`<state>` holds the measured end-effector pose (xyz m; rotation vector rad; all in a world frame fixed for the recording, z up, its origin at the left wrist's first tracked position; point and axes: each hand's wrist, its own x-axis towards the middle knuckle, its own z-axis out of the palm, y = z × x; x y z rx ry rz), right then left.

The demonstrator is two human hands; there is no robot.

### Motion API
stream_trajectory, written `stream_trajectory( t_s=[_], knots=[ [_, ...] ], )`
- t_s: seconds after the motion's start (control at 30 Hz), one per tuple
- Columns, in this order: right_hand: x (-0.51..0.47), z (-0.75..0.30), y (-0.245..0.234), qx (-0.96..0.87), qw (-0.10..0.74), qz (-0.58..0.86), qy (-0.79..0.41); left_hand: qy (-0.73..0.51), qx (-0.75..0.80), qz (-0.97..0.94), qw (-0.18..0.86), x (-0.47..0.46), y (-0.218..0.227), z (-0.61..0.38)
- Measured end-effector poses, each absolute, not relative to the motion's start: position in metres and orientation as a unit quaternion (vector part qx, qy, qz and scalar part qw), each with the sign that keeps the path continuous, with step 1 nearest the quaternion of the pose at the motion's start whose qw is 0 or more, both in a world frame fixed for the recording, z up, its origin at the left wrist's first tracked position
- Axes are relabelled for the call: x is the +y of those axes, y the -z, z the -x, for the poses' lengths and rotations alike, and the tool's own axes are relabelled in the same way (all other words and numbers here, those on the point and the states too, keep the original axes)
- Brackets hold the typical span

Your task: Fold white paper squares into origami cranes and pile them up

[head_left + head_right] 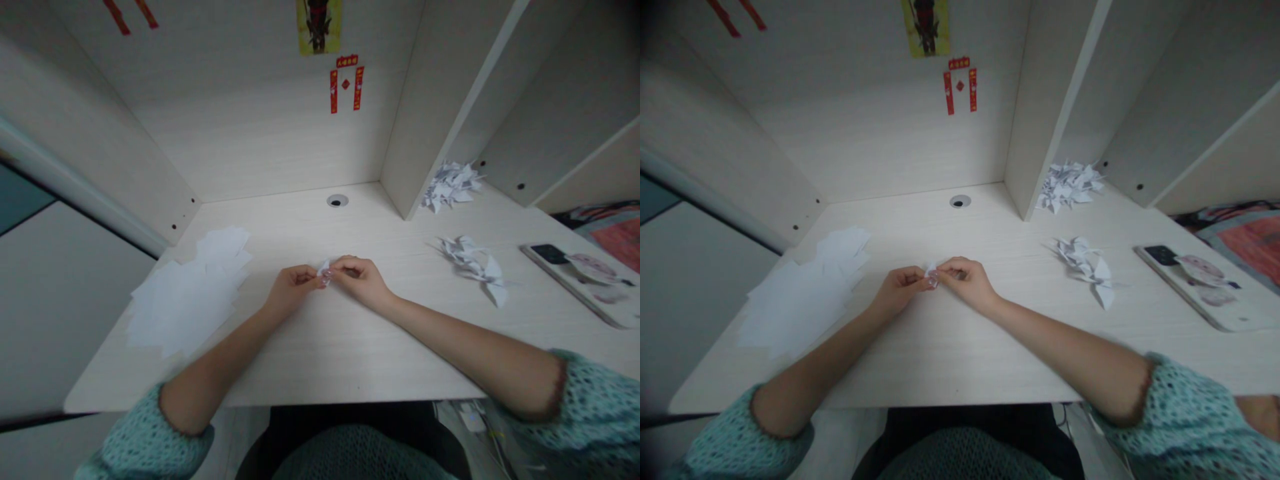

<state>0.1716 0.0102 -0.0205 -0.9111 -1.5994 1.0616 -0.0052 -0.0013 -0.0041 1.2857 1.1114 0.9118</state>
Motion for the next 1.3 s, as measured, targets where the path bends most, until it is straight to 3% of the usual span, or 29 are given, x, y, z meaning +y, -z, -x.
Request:
stream_trajectory(
  t_s=[0.27,0.47,0.67,1.03,1.3],
  knots=[
    [0.009,-0.173,0.015,-0.682,0.493,0.378,-0.387,-0.378,0.477,-0.546,0.576,-0.002,0.006,0.005],
    [0.01,-0.172,0.014,-0.69,0.495,0.383,-0.363,-0.413,0.483,-0.575,0.516,-0.004,0.005,0.002],
    [0.016,-0.17,0.024,-0.637,0.492,0.386,-0.451,-0.494,0.489,-0.566,0.444,-0.005,0.012,-0.003],
    [0.041,-0.165,0.027,-0.509,0.497,0.407,-0.573,-0.543,0.464,-0.506,0.484,0.034,0.014,-0.018],
    [0.05,-0.166,0.026,-0.57,0.517,0.382,-0.511,-0.493,0.448,-0.552,0.502,0.025,0.016,-0.024]
  ],
)
